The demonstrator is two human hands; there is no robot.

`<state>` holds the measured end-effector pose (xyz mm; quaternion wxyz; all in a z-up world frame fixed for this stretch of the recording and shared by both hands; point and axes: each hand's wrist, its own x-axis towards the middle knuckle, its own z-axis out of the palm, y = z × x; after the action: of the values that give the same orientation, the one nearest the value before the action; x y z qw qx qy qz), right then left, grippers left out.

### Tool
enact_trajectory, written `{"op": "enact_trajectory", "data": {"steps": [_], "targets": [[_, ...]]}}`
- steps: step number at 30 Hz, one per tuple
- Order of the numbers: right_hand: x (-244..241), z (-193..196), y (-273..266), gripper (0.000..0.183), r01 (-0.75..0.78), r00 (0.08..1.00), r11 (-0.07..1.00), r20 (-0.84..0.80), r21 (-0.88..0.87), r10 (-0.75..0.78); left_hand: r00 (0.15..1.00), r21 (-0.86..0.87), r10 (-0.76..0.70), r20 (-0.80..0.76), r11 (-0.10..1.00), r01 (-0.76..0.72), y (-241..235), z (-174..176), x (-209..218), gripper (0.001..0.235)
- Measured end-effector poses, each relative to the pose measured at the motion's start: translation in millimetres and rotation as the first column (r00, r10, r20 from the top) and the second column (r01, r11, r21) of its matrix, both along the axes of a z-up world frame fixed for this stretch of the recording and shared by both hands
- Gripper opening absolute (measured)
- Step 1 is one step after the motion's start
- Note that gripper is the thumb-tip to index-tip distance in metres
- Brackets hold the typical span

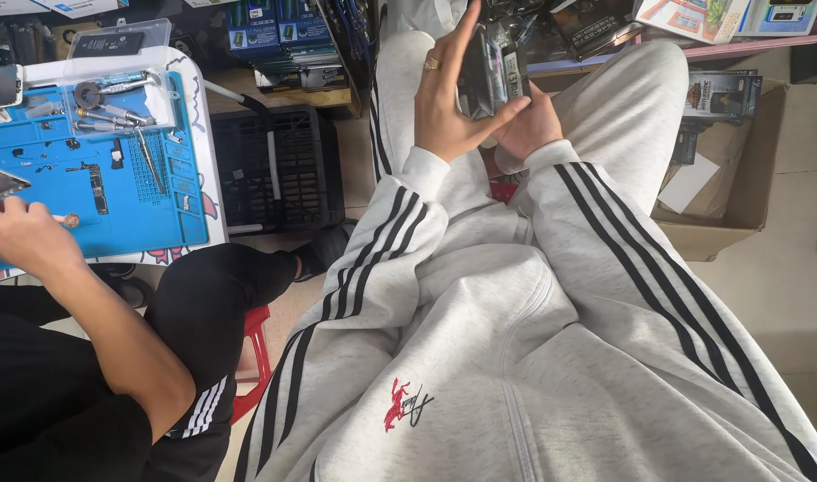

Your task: The person sits cross-legged and repeatedly picks up small white rectangular items and product boxes from a nearby cardboard box. They place the items into the boxes, close the flaps, and return the packaged boxes to the cardboard box.

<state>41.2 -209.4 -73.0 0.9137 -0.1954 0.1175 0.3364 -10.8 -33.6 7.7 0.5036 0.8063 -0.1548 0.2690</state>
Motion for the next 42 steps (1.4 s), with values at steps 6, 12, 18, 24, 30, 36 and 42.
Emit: {"op": "enact_trajectory", "data": {"steps": [6, 12, 18, 24, 30, 36, 42], "targets": [[-5.4, 16.8, 1.0, 0.048, 0.008, 1.000, 0.999, 0.003, -0.031, -0.008, 0.984, 0.090, 0.171, 0.050, 0.981, -0.175, -15.8, 6.4, -5.9, 0.110], [-7.7, 30.8, 7.2, 0.047, 0.006, 1.000, 0.998, 0.003, -0.063, -0.006, 0.987, 0.119, 0.141, 0.081, 0.981, -0.150, -16.6, 6.9, -7.4, 0.113], [-12.7, 40.1, 4.0, 0.046, 0.001, 1.000, 0.993, -0.002, -0.115, -0.001, 0.998, 0.159, -0.010, -0.069, 0.987, 0.021, -16.1, 6.4, -1.6, 0.117], [-34.3, 19.4, -48.3, 0.045, -0.008, 1.000, 0.988, -0.007, -0.157, 0.007, 0.993, 0.266, -0.112, -0.046, 0.956, 0.120, -17.2, -6.8, 2.8, 0.111], [-63.0, 0.8, -73.1, 0.044, -0.015, 1.000, 0.982, -0.018, -0.186, 0.012, 0.994, 0.288, 0.017, 0.106, 0.957, -0.047, -13.9, 15.1, -1.0, 0.088], [-85.5, -6.8, -86.1, 0.044, -0.020, 0.999, 0.974, -0.036, -0.224, 0.012, 0.957, 0.172, -0.273, -0.103, 0.942, 0.287, -13.3, 7.7, -2.3, 0.094], [-48.8, 46.5, -12.9, 0.043, -0.026, 0.999, 0.968, -0.041, -0.250, 0.016, 0.987, 0.239, -0.138, 0.084, 0.964, 0.114, -8.2, 20.2, -6.8, 0.086]]}}
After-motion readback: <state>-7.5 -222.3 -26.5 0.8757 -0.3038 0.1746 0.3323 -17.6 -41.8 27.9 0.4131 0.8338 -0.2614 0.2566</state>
